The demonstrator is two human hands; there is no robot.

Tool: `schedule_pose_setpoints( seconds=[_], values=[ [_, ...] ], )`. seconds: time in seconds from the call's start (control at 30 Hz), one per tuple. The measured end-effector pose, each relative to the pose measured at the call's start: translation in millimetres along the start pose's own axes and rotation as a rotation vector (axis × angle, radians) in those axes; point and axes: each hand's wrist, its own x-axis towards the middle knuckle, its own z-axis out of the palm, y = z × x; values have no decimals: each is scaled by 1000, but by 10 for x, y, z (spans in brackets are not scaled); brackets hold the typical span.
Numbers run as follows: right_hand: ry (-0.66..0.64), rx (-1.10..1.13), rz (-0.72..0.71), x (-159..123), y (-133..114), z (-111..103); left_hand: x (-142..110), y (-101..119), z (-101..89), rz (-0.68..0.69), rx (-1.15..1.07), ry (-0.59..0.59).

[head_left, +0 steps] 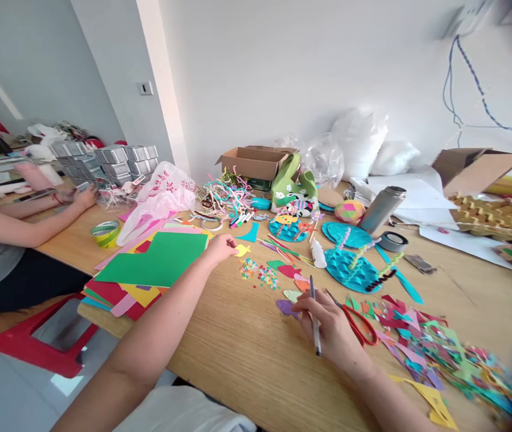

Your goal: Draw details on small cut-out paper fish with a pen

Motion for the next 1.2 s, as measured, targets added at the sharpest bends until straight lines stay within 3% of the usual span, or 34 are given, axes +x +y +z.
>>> schedule_pose_setpoints(
  seconds=[0.2, 0.4, 0.53, 0.77, 0.87, 1.0, 1.1, 1.2],
  values=[
    [-107, -59, 29, 34, -29, 30, -629, 6, 279, 153, -127, -198],
    [34, -127, 132, -15, 70, 71, -1078, 175, 707, 235, -73, -340],
    [113, -77, 133, -31, 86, 74, -1212, 308, 854, 273, 42, -308],
    [135, 16, 100, -32, 17, 48, -1326, 360, 733, 406, 302, -118],
    [55, 85, 62, -22, -32, 19, -1302, 350, 597, 481, 355, -76],
    [-190, 164, -25, -8, -83, 5, -1318, 316, 466, 646, 376, -143],
    [-235, 156, -10, -3, -96, 16, -1401, 230, 483, 985, 490, -209],
    [-224, 144, -9, 4, -99, 32, -1477, 123, 564, 1089, 620, -239]
  ],
)
